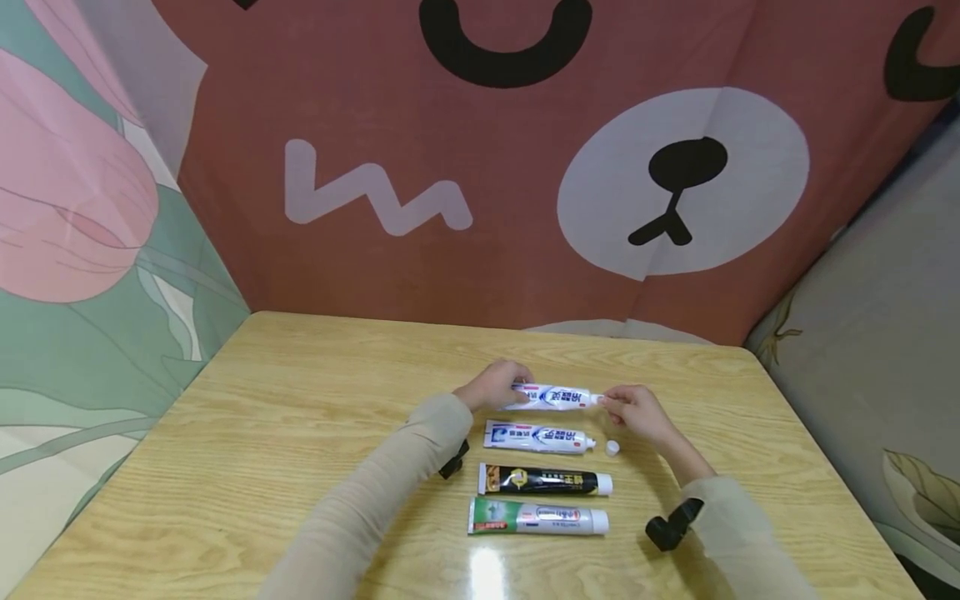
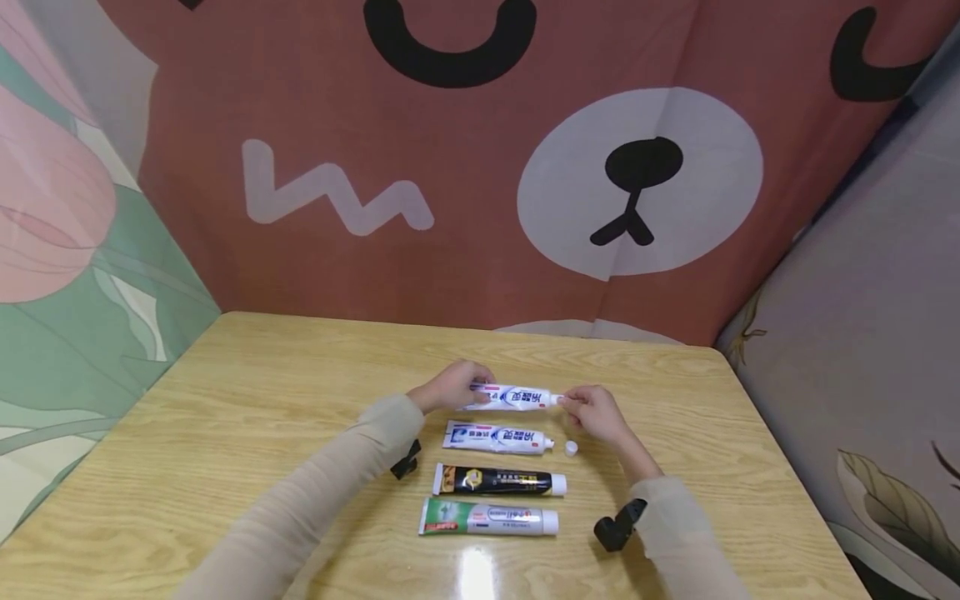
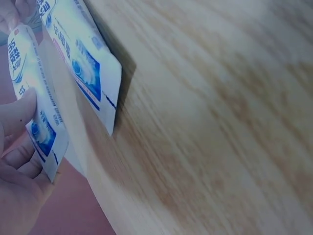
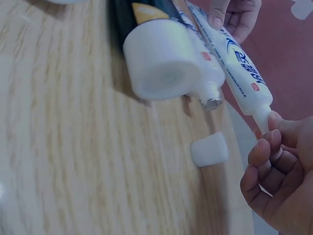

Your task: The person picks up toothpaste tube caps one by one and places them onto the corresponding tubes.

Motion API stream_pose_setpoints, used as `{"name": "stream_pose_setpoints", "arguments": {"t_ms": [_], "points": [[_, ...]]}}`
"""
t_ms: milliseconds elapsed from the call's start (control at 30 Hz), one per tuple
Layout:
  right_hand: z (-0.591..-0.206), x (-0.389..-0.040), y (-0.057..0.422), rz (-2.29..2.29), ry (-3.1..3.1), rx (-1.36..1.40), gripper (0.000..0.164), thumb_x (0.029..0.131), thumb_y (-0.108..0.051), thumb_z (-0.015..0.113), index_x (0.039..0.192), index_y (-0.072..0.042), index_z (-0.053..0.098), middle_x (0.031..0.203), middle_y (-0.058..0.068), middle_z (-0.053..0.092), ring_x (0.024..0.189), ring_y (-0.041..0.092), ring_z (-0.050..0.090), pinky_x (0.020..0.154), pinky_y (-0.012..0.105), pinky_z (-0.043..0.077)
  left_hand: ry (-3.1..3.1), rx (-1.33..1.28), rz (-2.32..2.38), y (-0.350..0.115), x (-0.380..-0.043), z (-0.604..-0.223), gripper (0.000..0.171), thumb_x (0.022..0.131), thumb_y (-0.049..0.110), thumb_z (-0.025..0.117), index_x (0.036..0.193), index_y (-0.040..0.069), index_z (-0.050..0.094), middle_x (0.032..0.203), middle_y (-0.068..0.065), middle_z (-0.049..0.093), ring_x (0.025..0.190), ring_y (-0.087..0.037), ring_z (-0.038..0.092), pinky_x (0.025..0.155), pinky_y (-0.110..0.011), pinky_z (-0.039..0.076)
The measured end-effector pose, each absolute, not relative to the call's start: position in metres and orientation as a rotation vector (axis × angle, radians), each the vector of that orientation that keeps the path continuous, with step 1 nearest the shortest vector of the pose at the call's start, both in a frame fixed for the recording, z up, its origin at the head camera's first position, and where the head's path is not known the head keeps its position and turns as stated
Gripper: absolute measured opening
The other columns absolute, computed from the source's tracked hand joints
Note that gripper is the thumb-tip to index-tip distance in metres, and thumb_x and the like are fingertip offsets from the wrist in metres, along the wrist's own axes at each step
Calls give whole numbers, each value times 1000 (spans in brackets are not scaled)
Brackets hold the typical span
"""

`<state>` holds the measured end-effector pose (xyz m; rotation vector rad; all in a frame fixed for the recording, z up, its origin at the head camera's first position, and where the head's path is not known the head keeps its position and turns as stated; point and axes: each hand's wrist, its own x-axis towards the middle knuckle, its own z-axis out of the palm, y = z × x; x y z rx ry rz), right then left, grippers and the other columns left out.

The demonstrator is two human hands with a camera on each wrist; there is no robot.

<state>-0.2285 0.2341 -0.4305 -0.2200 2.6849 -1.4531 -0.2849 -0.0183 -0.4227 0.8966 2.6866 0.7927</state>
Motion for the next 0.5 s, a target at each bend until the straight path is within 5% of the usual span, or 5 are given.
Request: {"name": "stream_pose_setpoints", "arguments": {"t_ms": [500], "points": [[-447, -232, 227, -1388, 2739, -116, 22, 92, -8, 52, 97, 12, 60, 68, 9, 61, 59, 15, 54, 50, 27, 45, 2677, 867, 673, -15, -281, -430, 30, 87, 6, 59, 117, 5, 58, 111, -7, 60, 103, -19, 54, 88, -28, 44]]}}
